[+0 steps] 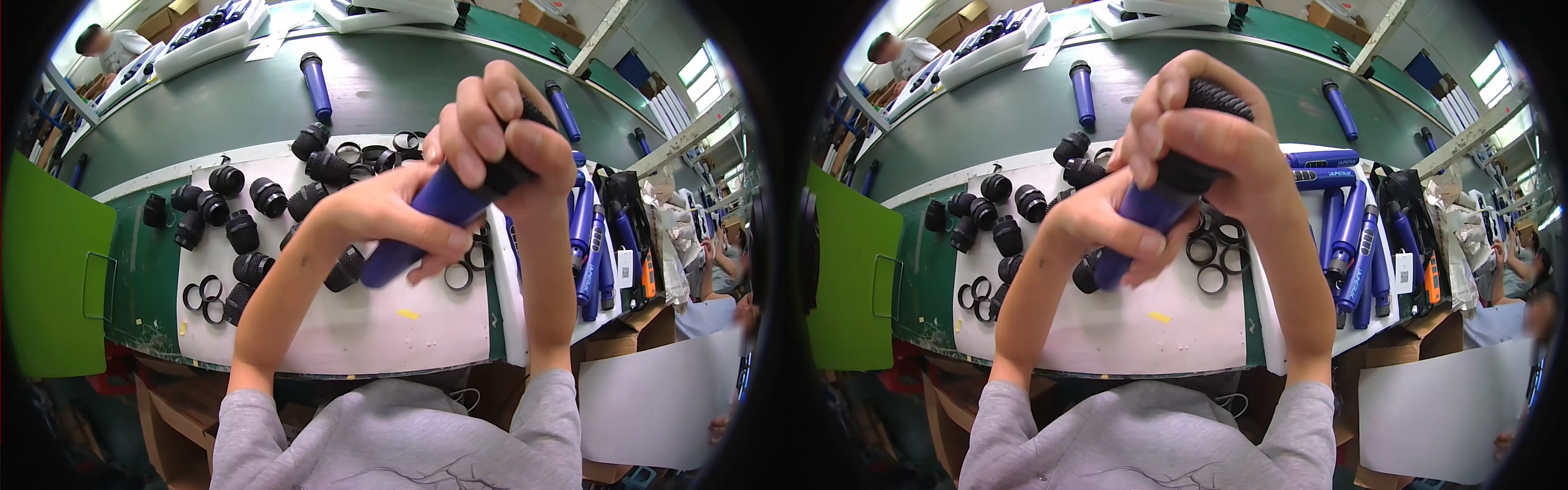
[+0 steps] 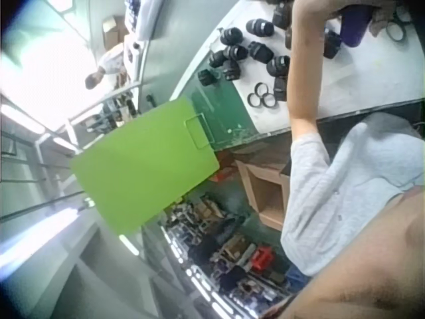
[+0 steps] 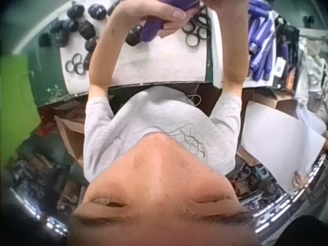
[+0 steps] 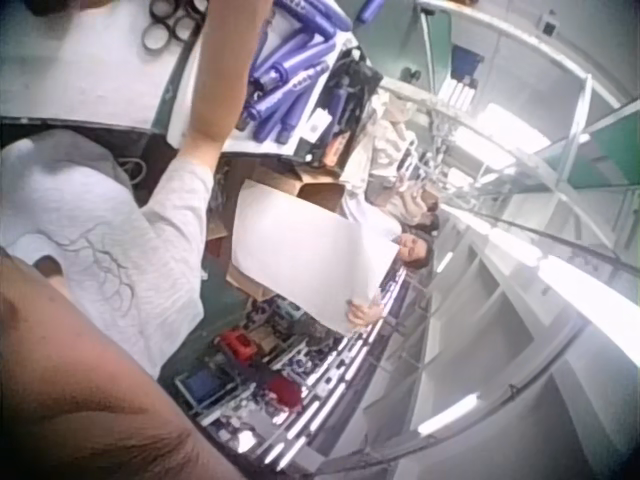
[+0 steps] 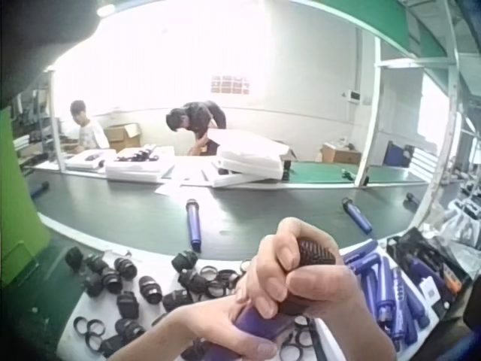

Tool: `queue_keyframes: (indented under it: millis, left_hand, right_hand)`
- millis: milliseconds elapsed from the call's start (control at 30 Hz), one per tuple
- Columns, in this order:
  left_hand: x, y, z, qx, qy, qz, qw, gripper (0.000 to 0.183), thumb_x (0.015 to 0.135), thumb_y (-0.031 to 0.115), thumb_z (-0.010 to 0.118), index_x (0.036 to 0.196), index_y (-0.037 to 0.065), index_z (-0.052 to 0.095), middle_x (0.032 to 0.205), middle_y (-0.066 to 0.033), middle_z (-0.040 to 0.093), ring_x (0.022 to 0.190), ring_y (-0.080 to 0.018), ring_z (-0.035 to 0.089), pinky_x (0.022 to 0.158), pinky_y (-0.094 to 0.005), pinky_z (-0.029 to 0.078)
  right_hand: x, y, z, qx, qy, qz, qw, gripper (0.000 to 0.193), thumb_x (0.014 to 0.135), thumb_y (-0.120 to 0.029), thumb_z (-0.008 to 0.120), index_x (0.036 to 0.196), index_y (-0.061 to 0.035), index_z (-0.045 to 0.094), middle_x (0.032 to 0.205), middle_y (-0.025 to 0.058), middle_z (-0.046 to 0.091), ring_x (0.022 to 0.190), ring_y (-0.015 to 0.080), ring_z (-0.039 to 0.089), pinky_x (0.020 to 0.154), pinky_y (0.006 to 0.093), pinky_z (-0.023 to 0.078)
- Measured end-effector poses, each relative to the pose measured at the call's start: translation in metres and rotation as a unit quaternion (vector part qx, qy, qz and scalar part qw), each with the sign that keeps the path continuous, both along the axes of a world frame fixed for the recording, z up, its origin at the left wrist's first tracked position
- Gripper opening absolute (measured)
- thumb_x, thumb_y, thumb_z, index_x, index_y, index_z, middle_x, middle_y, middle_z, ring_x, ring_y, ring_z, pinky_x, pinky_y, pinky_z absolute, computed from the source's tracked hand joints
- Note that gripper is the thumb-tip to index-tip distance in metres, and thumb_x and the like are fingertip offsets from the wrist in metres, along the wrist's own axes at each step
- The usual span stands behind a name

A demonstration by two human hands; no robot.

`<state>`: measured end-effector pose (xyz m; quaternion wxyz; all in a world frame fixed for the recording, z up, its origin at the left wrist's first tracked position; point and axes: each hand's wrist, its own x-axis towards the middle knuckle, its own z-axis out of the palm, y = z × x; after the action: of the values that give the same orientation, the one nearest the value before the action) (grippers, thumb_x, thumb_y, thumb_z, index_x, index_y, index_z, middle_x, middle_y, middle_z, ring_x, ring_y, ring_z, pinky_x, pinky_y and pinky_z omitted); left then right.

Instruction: The person assembles handheld microphones by screwing black mesh heads onto blue cylindrical bodies. They pick up a body and a head, align them, and twist the head until it is secured. The person repeats this process for several units, placing the finished microphones on the table.

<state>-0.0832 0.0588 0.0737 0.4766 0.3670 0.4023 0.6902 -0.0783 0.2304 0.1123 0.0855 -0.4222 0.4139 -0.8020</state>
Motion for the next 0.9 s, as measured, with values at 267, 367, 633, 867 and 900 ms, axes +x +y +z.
queue_keyframes:
  millis: [267,367,633,867,900]
  left_hand:
    - [-0.006,0.022,-0.015,-0.127,0.392,0.492,0.767,0.036,0.077,0.017,0.076,0.103,-0.003,0.060,0.076,-0.0050,0.065,0.067,-0.0106,0.062,0.064,-0.0278,0.051]
    - [-0.002,0.012,0.005,-0.141,0.300,0.346,0.878,0.033,0.077,0.017,0.077,0.098,-0.002,0.061,0.073,-0.0072,0.065,0.064,-0.0142,0.064,0.061,-0.0276,0.051]
    - [0.013,0.014,-0.003,-0.099,0.196,0.192,0.957,0.026,0.070,0.013,0.077,0.085,0.001,0.060,0.063,-0.0053,0.061,0.051,-0.0147,0.061,0.051,-0.0279,0.049]
    - [-0.006,0.022,-0.016,-0.057,0.385,0.468,0.793,0.037,0.069,0.013,0.081,0.096,-0.001,0.058,0.074,-0.0089,0.066,0.066,-0.0171,0.068,0.062,-0.0315,0.053]
    - [-0.004,0.017,-0.008,-0.073,0.352,0.405,0.841,0.038,0.070,0.012,0.081,0.097,-0.001,0.058,0.073,-0.0080,0.065,0.066,-0.0164,0.068,0.061,-0.0311,0.053]
  right_hand:
    - [0.002,-0.023,-0.005,0.057,-0.051,-0.407,0.910,0.010,0.090,-0.010,0.060,0.095,-0.0038,0.054,0.083,0.0071,0.060,0.075,0.0182,0.063,0.095,0.0487,0.054]
    - [-0.002,-0.002,-0.002,0.044,-0.031,-0.252,0.966,0.011,0.089,-0.009,0.059,0.096,-0.0063,0.050,0.083,0.0060,0.057,0.073,0.0182,0.063,0.094,0.0474,0.055]
    - [0.019,-0.007,0.011,0.015,0.066,-0.071,0.995,0.017,0.078,0.005,0.062,0.091,-0.0002,0.053,0.074,0.0104,0.059,0.067,0.0190,0.065,0.082,0.0471,0.059]
    - [0.011,-0.022,-0.001,0.062,0.019,-0.383,0.921,0.017,0.080,0.001,0.069,0.094,0.0015,0.060,0.082,0.0097,0.067,0.075,0.0150,0.069,0.072,0.0292,0.058]
    - [0.010,-0.016,0.001,0.068,0.017,-0.356,0.932,0.017,0.080,0.001,0.069,0.094,0.0014,0.060,0.082,0.0097,0.067,0.075,0.0152,0.069,0.072,0.0298,0.058]
